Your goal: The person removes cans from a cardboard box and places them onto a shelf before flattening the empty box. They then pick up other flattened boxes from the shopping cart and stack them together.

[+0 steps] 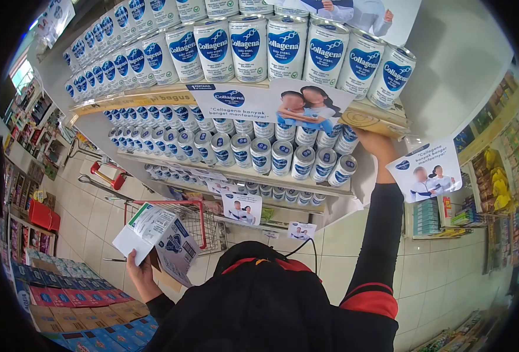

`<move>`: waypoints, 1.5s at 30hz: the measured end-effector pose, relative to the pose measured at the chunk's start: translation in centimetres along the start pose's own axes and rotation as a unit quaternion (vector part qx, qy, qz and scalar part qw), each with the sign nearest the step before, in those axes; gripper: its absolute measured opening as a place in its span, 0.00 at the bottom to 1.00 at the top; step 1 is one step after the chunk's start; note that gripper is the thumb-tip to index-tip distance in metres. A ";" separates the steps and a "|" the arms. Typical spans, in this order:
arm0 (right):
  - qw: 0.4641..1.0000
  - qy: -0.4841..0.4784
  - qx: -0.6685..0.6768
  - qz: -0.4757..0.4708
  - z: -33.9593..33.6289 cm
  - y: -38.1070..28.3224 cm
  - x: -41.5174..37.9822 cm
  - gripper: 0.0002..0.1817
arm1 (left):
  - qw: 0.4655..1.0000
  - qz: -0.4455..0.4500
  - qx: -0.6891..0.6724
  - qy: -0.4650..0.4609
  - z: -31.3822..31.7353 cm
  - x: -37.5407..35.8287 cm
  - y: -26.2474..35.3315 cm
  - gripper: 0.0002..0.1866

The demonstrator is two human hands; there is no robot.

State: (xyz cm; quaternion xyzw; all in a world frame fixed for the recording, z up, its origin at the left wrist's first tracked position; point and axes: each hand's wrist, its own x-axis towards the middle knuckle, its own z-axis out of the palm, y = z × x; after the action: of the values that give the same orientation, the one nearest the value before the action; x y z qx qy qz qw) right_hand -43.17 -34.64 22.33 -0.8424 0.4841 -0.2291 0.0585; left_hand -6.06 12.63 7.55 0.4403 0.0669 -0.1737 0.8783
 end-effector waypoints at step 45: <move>0.962 0.268 -0.010 -0.056 7.9 -4.0 -9.4 0.25 | 1.000 -0.017 0.007 -0.017 1.0 -1.0 0.0 0.24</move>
State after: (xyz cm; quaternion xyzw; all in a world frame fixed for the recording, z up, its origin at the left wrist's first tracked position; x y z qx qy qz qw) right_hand -40.53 -25.60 13.46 -0.7769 0.4360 -0.4444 -0.0945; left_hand -7.04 12.09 8.37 0.4420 0.0580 -0.1964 0.8733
